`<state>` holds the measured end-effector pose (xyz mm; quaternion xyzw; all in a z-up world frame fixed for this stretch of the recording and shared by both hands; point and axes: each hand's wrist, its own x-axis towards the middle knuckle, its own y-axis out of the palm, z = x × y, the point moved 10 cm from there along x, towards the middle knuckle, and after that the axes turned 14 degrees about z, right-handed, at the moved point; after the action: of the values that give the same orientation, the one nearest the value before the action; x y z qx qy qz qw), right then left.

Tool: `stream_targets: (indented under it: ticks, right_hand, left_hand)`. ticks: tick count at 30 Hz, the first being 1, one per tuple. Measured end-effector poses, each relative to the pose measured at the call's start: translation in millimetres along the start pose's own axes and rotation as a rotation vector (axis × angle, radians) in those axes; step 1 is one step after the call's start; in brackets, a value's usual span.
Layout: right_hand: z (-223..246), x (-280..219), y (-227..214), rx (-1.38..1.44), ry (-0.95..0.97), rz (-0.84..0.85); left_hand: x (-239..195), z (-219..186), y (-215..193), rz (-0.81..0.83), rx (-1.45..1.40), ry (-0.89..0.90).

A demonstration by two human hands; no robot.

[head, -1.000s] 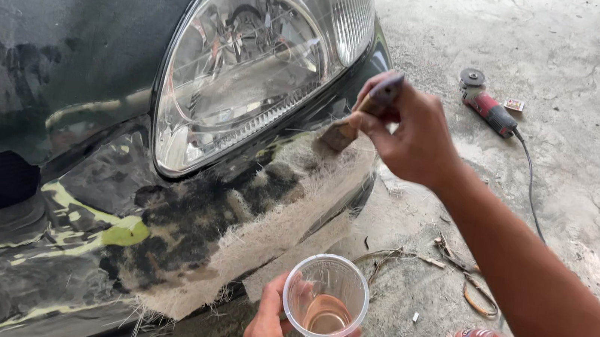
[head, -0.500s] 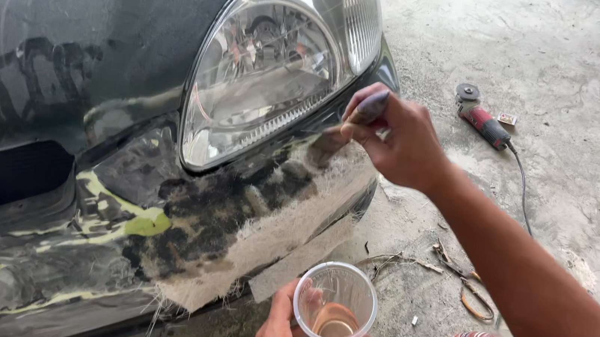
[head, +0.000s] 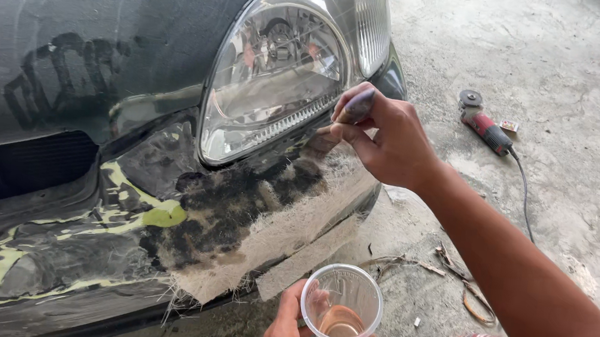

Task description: The person applies a liquid resin to a damaged area on a car bumper using a brush. They then place a piece of fiberglass mat over the wet area and press it down. Finally, they apply more resin over the mat to saturate it.

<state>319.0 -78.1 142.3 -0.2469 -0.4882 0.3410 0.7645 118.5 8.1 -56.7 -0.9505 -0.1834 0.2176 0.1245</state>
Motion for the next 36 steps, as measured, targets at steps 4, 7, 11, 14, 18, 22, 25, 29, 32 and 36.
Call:
stream_targets:
  ticks: [4, 7, 11, 14, 18, 22, 25, 29, 32, 36]
  right_hand:
    - [14.6, -9.0, 2.3, 0.017, -0.029, -0.051]
    - [17.9, -11.0, 1.1, -0.032, 0.0, -0.055]
    - [17.2, -13.4, 3.3, -0.051, 0.022, -0.051]
    - [14.6, -6.8, 1.6, -0.048, 0.12, -0.076]
    - [36.7, -2.2, 11.0, -0.06, -0.053, -0.093]
    - [45.5, 5.0, 29.5, -0.011, -0.021, -0.003]
    - [51.6, 12.8, 26.7, -0.003, 0.038, 0.0]
    - [44.2, 14.6, 24.9, 0.006, 0.074, -0.003]
    - [68.8, 8.4, 13.1, -0.038, -0.018, -0.058]
    - [35.4, 1.3, 29.1, -0.061, -0.018, -0.006]
  left_hand:
    - [0.4, 4.3, -3.4, -0.008, -0.033, -0.001]
    - [-2.0, 4.2, -5.7, 0.005, 0.0, -0.003]
    - [-3.4, 6.8, -8.4, -0.04, 0.042, 0.017]
    - [1.8, 4.9, -5.2, 0.015, 0.047, 0.076]
    - [0.4, 2.4, -13.1, -0.044, 0.008, 0.069]
    - [-4.7, 8.4, -9.0, 0.05, 0.052, 0.009]
    - [-6.6, 1.6, -13.7, 0.042, 0.029, 0.038]
    - [-10.6, 2.1, -15.7, 0.042, 0.012, 0.1]
    - [-13.4, 1.5, -19.0, 0.002, 0.011, 0.141]
    - [-16.2, 8.1, -20.6, 0.031, -0.001, 0.135]
